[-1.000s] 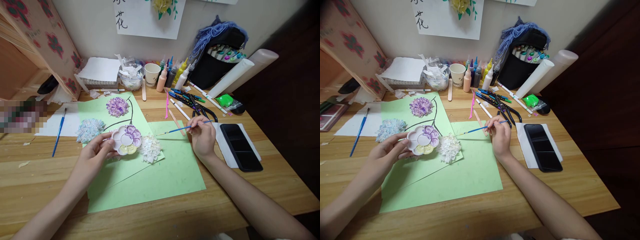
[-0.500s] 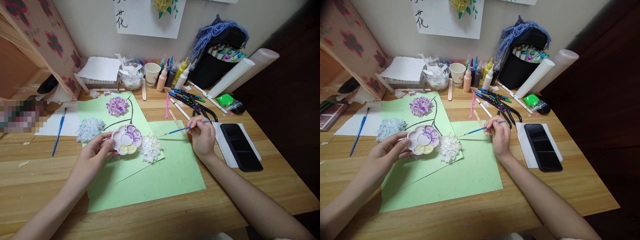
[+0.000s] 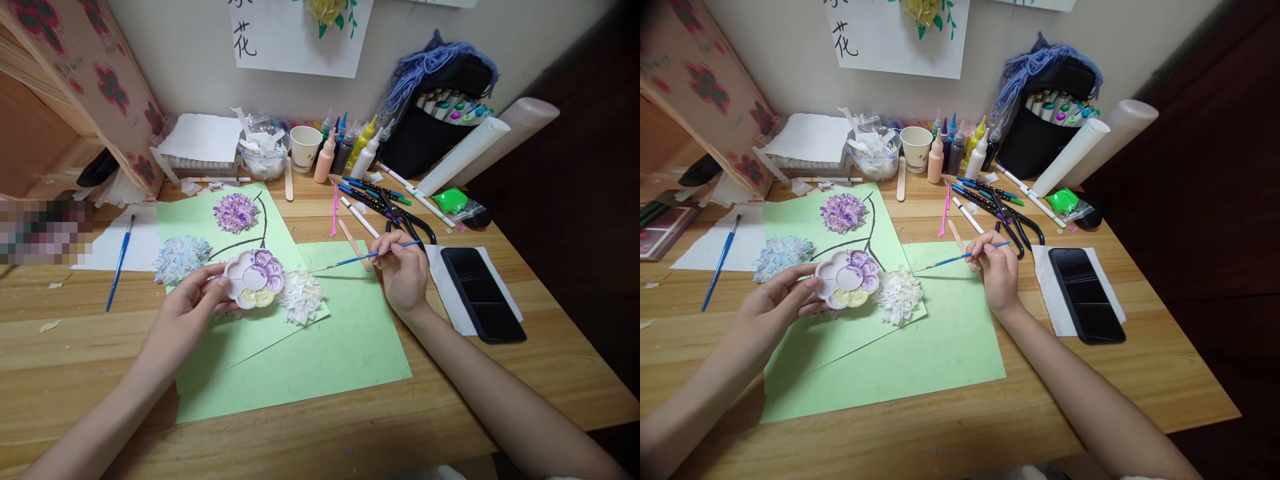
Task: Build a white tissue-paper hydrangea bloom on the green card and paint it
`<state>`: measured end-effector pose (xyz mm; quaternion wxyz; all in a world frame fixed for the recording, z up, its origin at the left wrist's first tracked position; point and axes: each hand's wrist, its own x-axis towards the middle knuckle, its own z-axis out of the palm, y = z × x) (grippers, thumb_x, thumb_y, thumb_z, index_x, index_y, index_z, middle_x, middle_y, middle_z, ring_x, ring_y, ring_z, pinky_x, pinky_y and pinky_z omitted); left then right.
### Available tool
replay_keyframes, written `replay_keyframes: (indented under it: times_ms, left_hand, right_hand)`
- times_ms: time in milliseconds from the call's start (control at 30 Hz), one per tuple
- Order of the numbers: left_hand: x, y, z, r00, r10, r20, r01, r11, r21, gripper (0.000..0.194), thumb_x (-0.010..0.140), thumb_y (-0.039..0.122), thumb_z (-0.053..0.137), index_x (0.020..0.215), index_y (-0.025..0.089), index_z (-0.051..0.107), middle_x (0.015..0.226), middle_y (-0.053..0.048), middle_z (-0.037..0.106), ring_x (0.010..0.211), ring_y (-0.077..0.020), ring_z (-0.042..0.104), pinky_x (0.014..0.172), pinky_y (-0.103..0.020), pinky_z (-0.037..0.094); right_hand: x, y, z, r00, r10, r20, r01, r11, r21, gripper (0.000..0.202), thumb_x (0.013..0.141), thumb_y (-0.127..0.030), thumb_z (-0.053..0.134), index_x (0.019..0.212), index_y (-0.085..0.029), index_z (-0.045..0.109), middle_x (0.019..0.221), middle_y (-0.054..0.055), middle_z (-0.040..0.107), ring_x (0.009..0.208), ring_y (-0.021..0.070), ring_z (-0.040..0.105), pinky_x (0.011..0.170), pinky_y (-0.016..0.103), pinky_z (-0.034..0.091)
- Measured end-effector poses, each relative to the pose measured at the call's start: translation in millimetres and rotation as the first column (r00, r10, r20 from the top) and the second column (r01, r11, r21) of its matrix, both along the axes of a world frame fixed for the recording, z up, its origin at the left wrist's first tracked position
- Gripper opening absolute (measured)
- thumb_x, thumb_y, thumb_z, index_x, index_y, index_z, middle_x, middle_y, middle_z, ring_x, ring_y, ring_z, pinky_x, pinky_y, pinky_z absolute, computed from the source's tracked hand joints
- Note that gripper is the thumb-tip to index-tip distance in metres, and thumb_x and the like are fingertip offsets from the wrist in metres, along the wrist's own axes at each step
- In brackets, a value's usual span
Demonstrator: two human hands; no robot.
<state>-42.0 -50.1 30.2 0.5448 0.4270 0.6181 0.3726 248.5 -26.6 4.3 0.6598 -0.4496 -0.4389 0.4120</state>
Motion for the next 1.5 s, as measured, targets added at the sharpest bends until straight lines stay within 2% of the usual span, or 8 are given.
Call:
replay_keyframes:
  times_ms: [533,767,1100,1500]
  left_hand:
    - [-0.1,0.2,0.8,1.000,0.016,-0.008,-0.016,1.000,0.000,0.045,0.071,0.045,0.068,0.105,0.017,0.059,0.098,-0.004,0.065,0.075,-0.0162,0.065,0.074,-0.029,0.058]
    - [1.3,0.0,2.6,0.999,0.028,-0.017,-0.027,1.000,0.008,0.043,0.071,0.046,0.068,0.103,0.018,0.060,0.095,-0.003,0.065,0.074,-0.0148,0.064,0.071,-0.025,0.058]
    - [-0.4,0.7,1.0,0.999,0.035,-0.002,-0.035,0.999,-0.003,0.044,0.071,0.044,0.068,0.105,0.018,0.059,0.089,-0.001,0.066,0.068,-0.0140,0.065,0.072,-0.027,0.059]
    - [1.3,1.5,1.7,1.000,0.028,-0.002,-0.028,1.000,0.000,0.044,0.071,0.044,0.068,0.105,0.017,0.059,0.091,-0.003,0.067,0.070,-0.0146,0.066,0.073,-0.028,0.059]
  right_hand:
    - [1.3,0.4,-0.3,1.000,0.001,-0.001,-0.001,1.000,0.009,0.015,0.073,-0.020,0.047,0.060,-0.019,0.053,0.058,0.000,0.050,0.053,0.0112,0.046,0.046,0.023,0.031]
    - [2.2,-0.4,1.1,0.999,-0.008,0.035,0.008,1.000,0.000,0.020,0.077,-0.027,0.049,0.059,-0.019,0.050,0.057,0.000,0.048,0.050,0.0106,0.044,0.045,0.024,0.030]
    - [2.0,-1.2,2.6,0.999,-0.030,0.031,0.029,0.998,0.058,0.017,0.074,-0.022,0.048,0.058,-0.019,0.051,0.055,0.000,0.049,0.050,0.0111,0.045,0.046,0.025,0.030]
    - [3.1,-0.9,1.9,1.000,-0.024,0.015,0.024,0.999,0.029,0.016,0.071,-0.019,0.047,0.056,-0.018,0.051,0.055,0.000,0.049,0.049,0.0105,0.045,0.046,0.024,0.029]
